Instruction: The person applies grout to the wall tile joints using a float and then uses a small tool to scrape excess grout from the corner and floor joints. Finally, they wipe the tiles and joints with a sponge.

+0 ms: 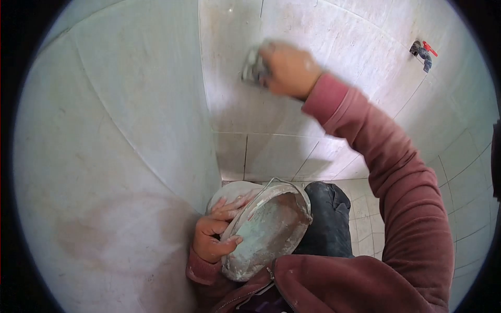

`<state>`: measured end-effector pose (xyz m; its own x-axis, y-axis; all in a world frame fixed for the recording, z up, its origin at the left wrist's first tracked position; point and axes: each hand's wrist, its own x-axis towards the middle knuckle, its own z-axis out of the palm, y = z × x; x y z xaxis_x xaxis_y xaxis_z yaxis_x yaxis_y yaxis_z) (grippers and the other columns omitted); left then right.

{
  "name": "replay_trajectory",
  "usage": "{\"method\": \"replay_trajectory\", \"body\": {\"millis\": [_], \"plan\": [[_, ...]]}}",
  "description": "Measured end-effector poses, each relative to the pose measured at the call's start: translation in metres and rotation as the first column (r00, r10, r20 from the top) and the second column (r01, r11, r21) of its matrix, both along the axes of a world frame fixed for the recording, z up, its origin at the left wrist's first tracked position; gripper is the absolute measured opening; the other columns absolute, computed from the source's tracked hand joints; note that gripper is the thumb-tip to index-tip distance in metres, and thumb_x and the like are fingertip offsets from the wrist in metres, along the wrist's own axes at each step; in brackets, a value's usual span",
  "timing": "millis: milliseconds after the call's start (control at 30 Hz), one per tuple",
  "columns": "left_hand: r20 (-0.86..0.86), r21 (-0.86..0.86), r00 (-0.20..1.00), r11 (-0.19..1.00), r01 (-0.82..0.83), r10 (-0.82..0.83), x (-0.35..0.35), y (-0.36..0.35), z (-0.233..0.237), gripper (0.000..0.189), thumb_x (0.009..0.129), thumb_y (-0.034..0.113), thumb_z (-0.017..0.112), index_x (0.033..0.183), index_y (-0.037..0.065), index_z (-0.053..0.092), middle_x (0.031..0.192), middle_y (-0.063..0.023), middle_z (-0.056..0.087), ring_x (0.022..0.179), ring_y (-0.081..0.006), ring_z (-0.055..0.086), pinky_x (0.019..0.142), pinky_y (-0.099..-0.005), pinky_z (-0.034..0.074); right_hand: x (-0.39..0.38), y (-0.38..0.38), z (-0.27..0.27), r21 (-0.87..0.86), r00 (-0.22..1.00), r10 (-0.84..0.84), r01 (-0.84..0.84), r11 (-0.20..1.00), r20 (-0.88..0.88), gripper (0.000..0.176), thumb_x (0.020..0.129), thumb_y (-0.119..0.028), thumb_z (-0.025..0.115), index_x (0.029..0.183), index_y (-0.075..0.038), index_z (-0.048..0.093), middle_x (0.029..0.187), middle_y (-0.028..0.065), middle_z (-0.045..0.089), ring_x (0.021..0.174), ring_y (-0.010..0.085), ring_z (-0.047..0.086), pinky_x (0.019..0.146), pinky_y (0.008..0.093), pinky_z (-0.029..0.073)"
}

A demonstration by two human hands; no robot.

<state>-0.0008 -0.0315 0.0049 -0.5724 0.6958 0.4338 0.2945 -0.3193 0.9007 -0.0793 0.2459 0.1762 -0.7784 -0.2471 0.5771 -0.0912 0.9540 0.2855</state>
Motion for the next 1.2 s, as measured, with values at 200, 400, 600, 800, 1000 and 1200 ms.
{"method": "replay_trajectory", "body": {"millis": [200, 400, 600, 800, 1000, 1200], "plan": [[0.004, -0.019, 1.000, 0.999, -0.030, 0.030, -0.002, -0.002, -0.001, 0.010, 0.054, 0.005, 0.064, 0.061, -0.001, 0.059, 0.099, -0.0153, 0.060, 0.110, -0.0312, 0.047, 0.100, -0.0464, 0.015, 0.031, 0.024, -0.071, -0.240, 0.920, -0.054, 0.158, 0.958, 0.389, 0.030, 0.066, -0.027, 0.063, 0.084, -0.004, 0.059, 0.084, 0.0164, 0.059, 0.077, 0.0325, 0.057, 0.067, 0.0409, 0.045], [0.156, -0.051, 0.962, 0.975, -0.218, 0.223, 0.000, 0.000, -0.010, 0.015, 0.062, 0.002, 0.062, 0.074, -0.007, 0.062, 0.101, -0.0183, 0.058, 0.096, -0.0241, 0.054, 0.085, -0.0322, 0.038, 0.174, -0.005, -0.054, -0.973, 0.845, 0.535, 0.139, -0.185, 0.019, 0.037, 0.074, -0.015, 0.055, 0.105, 0.004, 0.051, 0.085, 0.0045, 0.056, 0.074, 0.0095, 0.051, 0.066, 0.0217, 0.041], [0.341, 0.053, 0.933, 0.989, -0.141, 0.115, -0.003, 0.002, -0.007, 0.013, 0.064, -0.001, 0.059, 0.076, -0.007, 0.062, 0.106, -0.0227, 0.054, 0.094, -0.0201, 0.053, 0.081, -0.0288, 0.039, 0.160, -0.064, -0.175, -0.759, 0.462, 0.614, 0.504, 0.412, 0.640, 0.046, 0.075, -0.040, 0.057, 0.094, 0.002, 0.056, 0.081, 0.0160, 0.059, 0.073, 0.0261, 0.056, 0.068, 0.0333, 0.043], [0.365, 0.101, 0.928, 0.988, -0.121, 0.076, -0.001, 0.003, -0.008, 0.014, 0.067, -0.003, 0.059, 0.079, -0.009, 0.061, 0.109, -0.0207, 0.053, 0.092, -0.0186, 0.053, 0.079, -0.0272, 0.039, 0.127, -0.104, -0.230, -0.684, 0.407, 0.551, 0.464, 0.562, 0.729, 0.037, 0.080, -0.030, 0.053, 0.099, 0.002, 0.057, 0.086, 0.0186, 0.060, 0.082, 0.0265, 0.056, 0.076, 0.0327, 0.042], [0.366, 0.121, 0.930, 0.988, -0.093, 0.043, 0.000, 0.002, -0.011, 0.014, 0.068, -0.003, 0.059, 0.080, -0.009, 0.061, 0.110, -0.0195, 0.053, 0.093, -0.0175, 0.052, 0.079, -0.0271, 0.039, 0.126, -0.103, -0.241, -0.676, 0.250, 0.698, 0.593, 0.437, 0.671, 0.034, 0.080, -0.026, 0.054, 0.100, 0.002, 0.057, 0.093, 0.0172, 0.059, 0.088, 0.0240, 0.055, 0.079, 0.0309, 0.040], [0.280, 0.062, 0.953, 0.988, -0.143, 0.120, 0.000, -0.002, -0.011, 0.015, 0.068, -0.001, 0.060, 0.081, -0.008, 0.061, 0.109, -0.0192, 0.054, 0.094, -0.0162, 0.052, 0.080, -0.0273, 0.039, 0.154, -0.056, -0.189, -0.931, 0.261, 0.923, 0.308, 0.198, 0.283, 0.031, 0.082, -0.017, 0.047, 0.104, 0.004, 0.053, 0.101, 0.0143, 0.057, 0.096, 0.0200, 0.052, 0.084, 0.0296, 0.039]]}}
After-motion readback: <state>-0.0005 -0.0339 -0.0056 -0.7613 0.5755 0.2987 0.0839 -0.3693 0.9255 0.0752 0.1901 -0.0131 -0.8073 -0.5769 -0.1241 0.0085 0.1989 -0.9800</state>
